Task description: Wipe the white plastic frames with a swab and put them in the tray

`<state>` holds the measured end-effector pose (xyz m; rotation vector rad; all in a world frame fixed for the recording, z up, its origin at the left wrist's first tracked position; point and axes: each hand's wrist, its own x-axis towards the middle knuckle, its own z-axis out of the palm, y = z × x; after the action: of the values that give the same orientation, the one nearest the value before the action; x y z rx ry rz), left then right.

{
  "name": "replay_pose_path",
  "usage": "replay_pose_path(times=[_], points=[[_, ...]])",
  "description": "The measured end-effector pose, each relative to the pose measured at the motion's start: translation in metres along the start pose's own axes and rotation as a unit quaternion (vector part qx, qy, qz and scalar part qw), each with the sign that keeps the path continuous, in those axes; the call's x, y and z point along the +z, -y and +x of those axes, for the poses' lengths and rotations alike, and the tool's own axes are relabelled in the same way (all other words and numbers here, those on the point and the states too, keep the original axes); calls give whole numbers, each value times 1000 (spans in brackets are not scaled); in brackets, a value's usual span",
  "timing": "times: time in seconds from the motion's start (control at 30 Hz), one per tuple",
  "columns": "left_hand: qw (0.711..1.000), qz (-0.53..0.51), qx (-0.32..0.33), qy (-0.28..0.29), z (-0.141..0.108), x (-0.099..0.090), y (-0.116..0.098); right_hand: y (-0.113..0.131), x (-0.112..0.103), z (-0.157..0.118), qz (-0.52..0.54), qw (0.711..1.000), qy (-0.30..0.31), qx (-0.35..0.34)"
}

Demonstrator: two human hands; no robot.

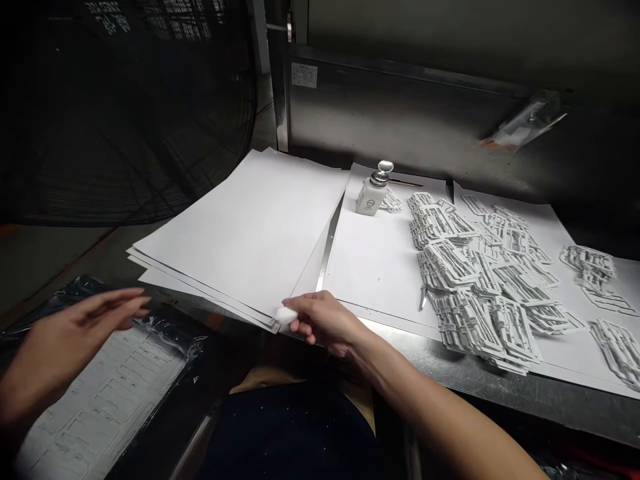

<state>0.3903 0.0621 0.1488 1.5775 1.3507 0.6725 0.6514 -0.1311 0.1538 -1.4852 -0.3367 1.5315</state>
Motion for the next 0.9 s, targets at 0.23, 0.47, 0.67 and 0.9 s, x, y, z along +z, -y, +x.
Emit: replay_pose_path(times=[0.23,0.47,0.67,0.9], points=[[970,-234,-54,36,20,35,-15,28,-3,26,-77,997,-18,8],[960,-203,-130,142,1,44,-11,41,-13,32,-57,997,12,47],[942,-295,-145,72,-7,55,-17,57,-10,21,117,993,30,-11],[930,-326,-56,-160,38,35,-14,67,-22,16,247,966,53,-63]])
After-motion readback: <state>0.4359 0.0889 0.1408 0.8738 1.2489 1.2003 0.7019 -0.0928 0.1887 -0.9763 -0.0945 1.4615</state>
